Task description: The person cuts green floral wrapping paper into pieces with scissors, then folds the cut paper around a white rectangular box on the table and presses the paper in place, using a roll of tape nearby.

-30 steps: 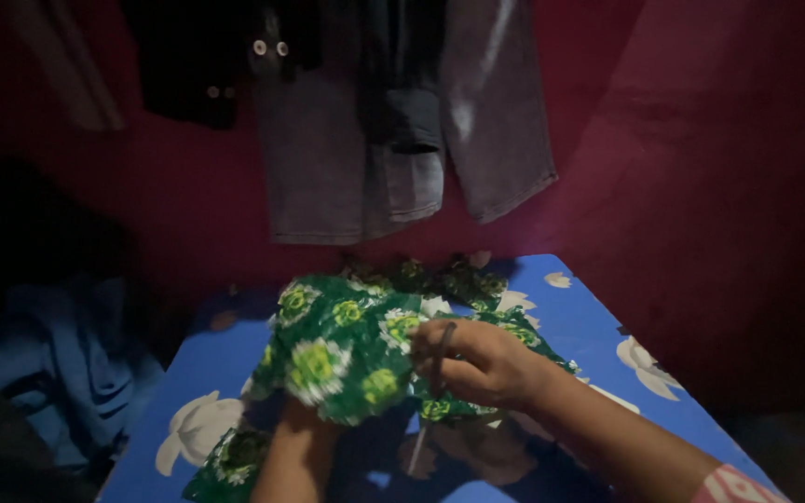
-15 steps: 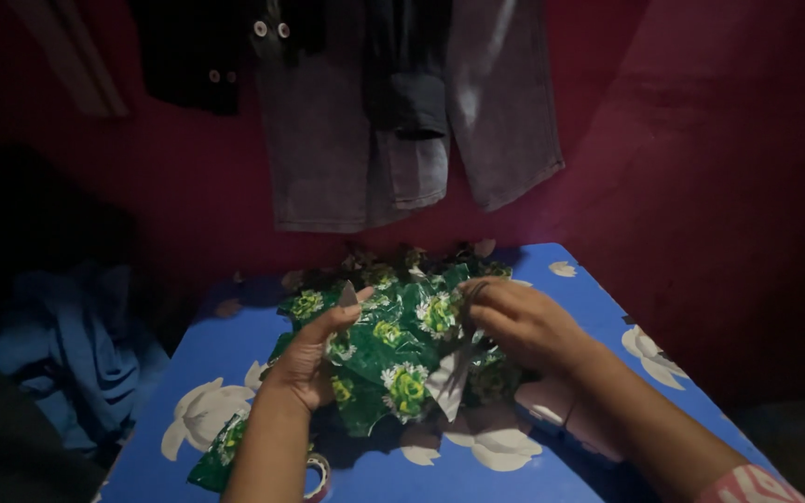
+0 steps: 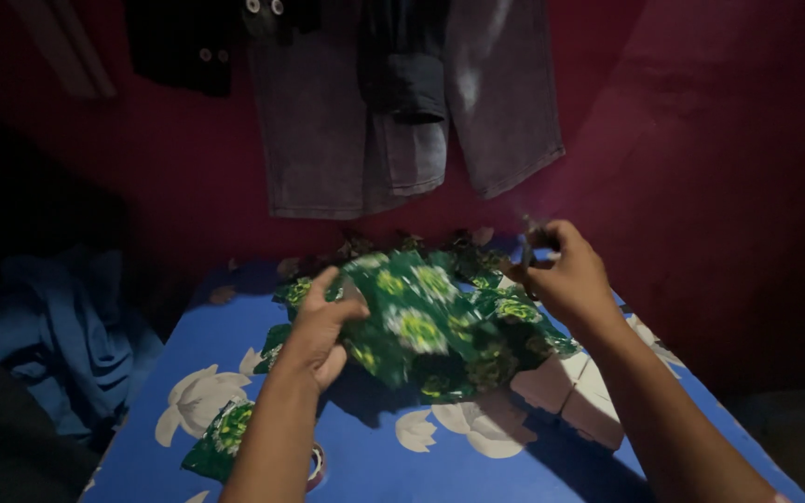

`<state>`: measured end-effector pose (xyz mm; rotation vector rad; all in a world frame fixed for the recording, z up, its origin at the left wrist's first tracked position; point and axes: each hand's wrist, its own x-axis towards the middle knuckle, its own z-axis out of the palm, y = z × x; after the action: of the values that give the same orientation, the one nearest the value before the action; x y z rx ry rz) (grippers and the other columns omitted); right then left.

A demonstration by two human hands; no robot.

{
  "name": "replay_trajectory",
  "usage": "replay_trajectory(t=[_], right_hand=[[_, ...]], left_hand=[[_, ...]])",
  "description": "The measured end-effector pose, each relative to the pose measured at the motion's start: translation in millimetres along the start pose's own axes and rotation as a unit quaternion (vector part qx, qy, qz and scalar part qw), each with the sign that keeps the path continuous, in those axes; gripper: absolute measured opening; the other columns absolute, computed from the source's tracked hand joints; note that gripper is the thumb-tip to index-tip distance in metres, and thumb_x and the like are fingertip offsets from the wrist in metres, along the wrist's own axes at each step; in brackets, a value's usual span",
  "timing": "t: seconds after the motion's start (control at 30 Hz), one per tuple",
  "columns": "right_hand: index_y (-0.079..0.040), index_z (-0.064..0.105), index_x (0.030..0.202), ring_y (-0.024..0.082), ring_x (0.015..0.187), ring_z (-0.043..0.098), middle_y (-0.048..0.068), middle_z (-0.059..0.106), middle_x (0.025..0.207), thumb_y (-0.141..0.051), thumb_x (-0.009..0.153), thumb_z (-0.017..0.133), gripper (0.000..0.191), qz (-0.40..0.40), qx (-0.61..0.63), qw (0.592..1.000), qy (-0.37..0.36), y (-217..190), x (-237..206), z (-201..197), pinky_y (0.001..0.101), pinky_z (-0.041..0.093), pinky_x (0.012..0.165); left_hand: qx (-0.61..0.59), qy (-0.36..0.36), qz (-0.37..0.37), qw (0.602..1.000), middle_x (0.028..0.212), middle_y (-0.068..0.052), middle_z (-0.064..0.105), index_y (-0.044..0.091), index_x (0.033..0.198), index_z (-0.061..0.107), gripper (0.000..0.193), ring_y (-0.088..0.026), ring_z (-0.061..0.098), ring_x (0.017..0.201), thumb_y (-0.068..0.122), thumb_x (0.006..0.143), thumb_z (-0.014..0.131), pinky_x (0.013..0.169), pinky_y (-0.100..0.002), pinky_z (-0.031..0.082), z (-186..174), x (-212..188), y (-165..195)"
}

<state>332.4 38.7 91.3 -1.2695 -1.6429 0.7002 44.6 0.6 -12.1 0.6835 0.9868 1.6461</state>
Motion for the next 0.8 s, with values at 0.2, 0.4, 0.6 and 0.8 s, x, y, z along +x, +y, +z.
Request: replay_trajectory(t=[0.2,0.4,0.6,0.8], right_hand=[[-0.005,0.067,0.104,0.019,0.075,0.071,0.008,0.071,0.096,-0.05,0.085,0.066,0.049,0.136,0.233,0.949,-0.16,-13,-24,30,0.0343,0.057,0.058],[-0.001,0.07,0.103,0.014,0.063,0.057,0.006,0.065,0.082,-0.056,0.089,0.065,0.057,0.173,0.161,0.934,-0.269,-14,-54,58,0.0294,0.049,0.058],[-0.001,0.067,0.114,0.01,0.068,0.059,0.001,0.06,0.078,-0.034,0.085,0.078,0.046,0.161,0.198,0.907,-0.336,-4,-59,59,0.0278,0.054,0.068],[0.003,0.054,0.119,0.011,0.068,0.055,0.002,0.06,0.087,-0.028,0.091,0.075,0.046,0.222,0.288,0.856,-0.367,9,-60,63,0.0286,0.045,0.062]], left_hand=[[-0.223,0.136,0.167,0.951,0.134,-0.012,0.054,0.018,0.147,0.038,0.081,-0.03,0.058,0.122,-0.011,0.074,0.062,0.101,-0.054,0.051,4,-4,10],[-0.235,0.227,0.106,0.939,0.13,-0.009,0.058,0.021,0.135,0.04,0.076,-0.03,0.061,0.119,-0.012,0.072,0.067,0.098,-0.053,0.053,38,-13,-19],[-0.36,0.193,0.066,0.91,0.12,-0.015,0.06,0.0,0.122,0.056,0.046,-0.034,0.061,0.114,-0.005,0.079,0.069,0.1,-0.052,0.053,28,1,-37],[-0.416,0.139,0.01,0.899,0.115,-0.012,0.061,0.003,0.115,0.059,0.037,-0.027,0.06,0.108,0.008,0.08,0.07,0.106,-0.043,0.045,19,19,-58]])
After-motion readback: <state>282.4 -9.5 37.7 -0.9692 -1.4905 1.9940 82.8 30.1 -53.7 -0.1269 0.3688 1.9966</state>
